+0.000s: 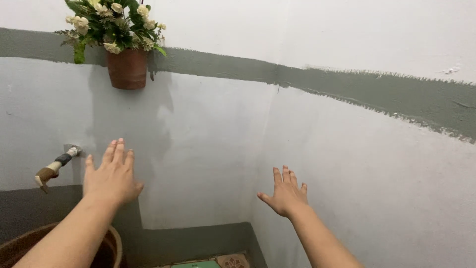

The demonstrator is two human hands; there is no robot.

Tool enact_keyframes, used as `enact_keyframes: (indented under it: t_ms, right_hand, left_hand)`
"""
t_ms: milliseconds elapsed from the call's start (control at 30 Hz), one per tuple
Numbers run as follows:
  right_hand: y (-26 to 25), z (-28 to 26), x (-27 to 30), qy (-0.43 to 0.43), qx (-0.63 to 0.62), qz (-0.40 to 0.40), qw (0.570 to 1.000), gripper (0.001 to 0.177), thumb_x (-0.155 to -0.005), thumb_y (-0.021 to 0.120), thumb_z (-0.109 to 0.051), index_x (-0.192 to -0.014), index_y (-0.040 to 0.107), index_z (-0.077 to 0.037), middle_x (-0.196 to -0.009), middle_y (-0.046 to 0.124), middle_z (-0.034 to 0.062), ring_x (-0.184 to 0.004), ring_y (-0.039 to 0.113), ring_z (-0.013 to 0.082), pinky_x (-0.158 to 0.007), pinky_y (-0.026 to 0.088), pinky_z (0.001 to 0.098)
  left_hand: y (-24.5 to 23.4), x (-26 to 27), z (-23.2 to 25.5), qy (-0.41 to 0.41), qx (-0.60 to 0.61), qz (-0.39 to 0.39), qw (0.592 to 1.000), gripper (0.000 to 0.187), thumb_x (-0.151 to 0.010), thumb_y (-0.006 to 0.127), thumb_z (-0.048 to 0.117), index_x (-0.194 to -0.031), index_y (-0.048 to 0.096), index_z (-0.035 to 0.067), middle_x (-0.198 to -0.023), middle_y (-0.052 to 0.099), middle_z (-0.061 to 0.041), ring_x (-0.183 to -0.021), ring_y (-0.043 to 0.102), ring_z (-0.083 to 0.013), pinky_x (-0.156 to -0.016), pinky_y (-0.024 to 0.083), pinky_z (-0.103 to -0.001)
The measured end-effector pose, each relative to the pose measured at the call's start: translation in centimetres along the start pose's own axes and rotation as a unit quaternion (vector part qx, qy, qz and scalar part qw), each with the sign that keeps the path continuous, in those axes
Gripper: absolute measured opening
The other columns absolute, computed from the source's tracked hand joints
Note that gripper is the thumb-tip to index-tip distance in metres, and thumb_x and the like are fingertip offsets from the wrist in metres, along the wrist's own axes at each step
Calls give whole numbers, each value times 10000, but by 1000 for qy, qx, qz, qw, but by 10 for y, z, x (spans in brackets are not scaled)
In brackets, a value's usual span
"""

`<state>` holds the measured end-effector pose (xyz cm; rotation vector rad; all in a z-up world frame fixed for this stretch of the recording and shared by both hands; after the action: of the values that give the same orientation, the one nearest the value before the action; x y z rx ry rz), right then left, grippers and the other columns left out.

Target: Cleaning the floor and area around a squat toilet using a brush and water.

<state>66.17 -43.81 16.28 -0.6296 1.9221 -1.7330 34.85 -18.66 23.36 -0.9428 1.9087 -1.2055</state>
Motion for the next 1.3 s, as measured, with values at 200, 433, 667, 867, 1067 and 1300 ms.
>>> enact_keyframes:
  t_ms: [200, 433, 667, 867, 1067, 1300]
  right_hand:
    - [-8, -13, -1, -3, -8, 6, 1000, 1009, -893, 585, -692, -1644, 102, -221, -1726, 45, 85, -1594, 65, 265, -1248, 187, 617]
    - [-6, -43, -9, -25, -2, 9, 1000, 1007, -893, 573, -706, -1645, 108, -226, -1727, 52, 86, -1593, 75, 262, -1244, 193, 629]
    - [-17, -86, -3, -51, -1, 25, 998, 1012, -886, 580, -707, -1645, 120, -221, -1727, 62, 88, -1595, 82, 264, -1238, 207, 632]
    - [-23, -128, 0, -56, 23, 41, 997, 1013, -887, 561, -727, -1647, 121, -223, -1722, 85, 96, -1590, 102, 277, -1231, 216, 647]
    - [-31, -184, 24, -48, 9, 53, 997, 1009, -875, 570, -725, -1640, 146, -222, -1719, 91, 91, -1593, 105, 278, -1228, 219, 649]
    - [-39, -252, 52, -33, 22, 53, 998, 1010, -880, 531, -741, -1648, 112, -236, -1719, 83, 91, -1586, 96, 280, -1238, 195, 642]
  left_hand:
    - [18, -3, -38, -26, -12, 2, 1000, 824, -965, 512, 605, -1626, 154, 267, -1731, -24, -28, -1578, -1, -176, -1249, 150, -530]
    - [35, 6, -95, -64, -22, -16, 998, 860, -955, 506, 630, -1630, 118, 266, -1723, -20, -6, -1572, 8, -165, -1252, 151, -529]
    - [44, 17, -175, -83, -109, 4, 991, 845, -960, 482, 648, -1626, 140, 255, -1727, -4, -45, -1573, 32, -176, -1237, 173, -538]
    - [34, 31, -232, -58, -204, 4, 977, 837, -983, 423, 673, -1636, 97, 264, -1734, -33, -46, -1575, 37, -183, -1256, 147, -522]
    - [34, 32, -286, 44, -219, 34, 974, 804, -1006, 399, 638, -1625, 72, 241, -1714, -59, -47, -1564, 7, -187, -1258, 123, -540]
    - [31, 12, -342, 88, -261, 39, 961, 799, -1026, 397, 632, -1630, 84, 213, -1715, -28, -90, -1570, 23, -217, -1257, 133, -549]
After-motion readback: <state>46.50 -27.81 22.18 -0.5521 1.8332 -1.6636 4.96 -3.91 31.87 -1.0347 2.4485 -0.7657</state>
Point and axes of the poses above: each hand's wrist, its own x-axis away from the middle knuckle, its own y-axis out of the palm, z = x × y, the point moved 5 cm from there along -x, towards the middle knuckle
